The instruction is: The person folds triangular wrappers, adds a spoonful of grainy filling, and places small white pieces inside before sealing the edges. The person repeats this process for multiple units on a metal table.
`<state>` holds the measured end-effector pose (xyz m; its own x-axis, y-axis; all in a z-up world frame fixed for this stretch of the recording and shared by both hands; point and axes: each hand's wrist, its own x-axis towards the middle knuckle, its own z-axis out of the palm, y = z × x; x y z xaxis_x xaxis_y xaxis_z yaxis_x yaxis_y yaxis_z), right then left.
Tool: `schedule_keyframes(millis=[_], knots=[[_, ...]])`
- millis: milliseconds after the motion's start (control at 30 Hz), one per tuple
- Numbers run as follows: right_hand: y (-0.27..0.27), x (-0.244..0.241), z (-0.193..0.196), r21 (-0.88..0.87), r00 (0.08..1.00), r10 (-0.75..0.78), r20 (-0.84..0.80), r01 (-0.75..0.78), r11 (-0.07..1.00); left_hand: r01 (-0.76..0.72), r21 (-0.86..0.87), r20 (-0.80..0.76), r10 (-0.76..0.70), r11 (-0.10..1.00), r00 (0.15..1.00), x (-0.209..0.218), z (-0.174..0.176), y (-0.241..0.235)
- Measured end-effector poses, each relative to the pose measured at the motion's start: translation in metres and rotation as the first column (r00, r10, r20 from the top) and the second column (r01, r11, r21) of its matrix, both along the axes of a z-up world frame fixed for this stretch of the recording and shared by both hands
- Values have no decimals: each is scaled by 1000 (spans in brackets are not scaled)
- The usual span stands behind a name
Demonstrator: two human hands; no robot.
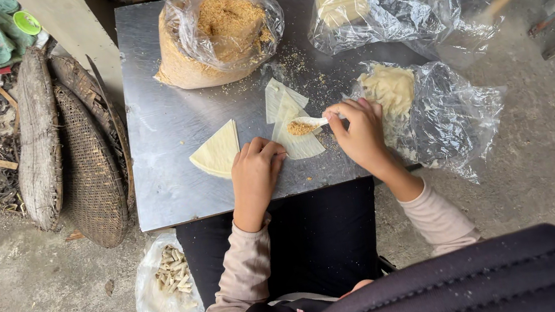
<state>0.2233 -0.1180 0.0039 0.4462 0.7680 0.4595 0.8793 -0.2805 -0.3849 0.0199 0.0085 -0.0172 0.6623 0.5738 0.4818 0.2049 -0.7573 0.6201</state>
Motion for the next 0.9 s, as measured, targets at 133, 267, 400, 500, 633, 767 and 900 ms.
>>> schedule_keyframes(millis=[133,267,400,500,633,767,900], knots=[[-15,-15,-3,20,997,-67,-44,68,997,120,22,34,-120,993,992,-6,9,3],[-23,-21,1,37,997,-38,-67,41,998,197,-4,-34,-197,980,980,-27,18,1],[-28,-39,0,25,996,23,-84,-21,999,231,-53,-86,-235,971,968,-42,22,5],[-28,-56,-5,63,996,41,84,-47,997,246,-48,-102,-249,968,963,-42,22,6],[-33,-65,-10,109,986,20,168,-39,993,265,-16,-93,-265,964,960,-40,20,8],[-37,-68,-16,164,987,9,162,-36,986,281,6,-119,-278,960,953,-40,18,8],[-38,-68,-18,165,983,-4,185,-27,986,271,31,-101,-267,962,959,-38,18,8]])
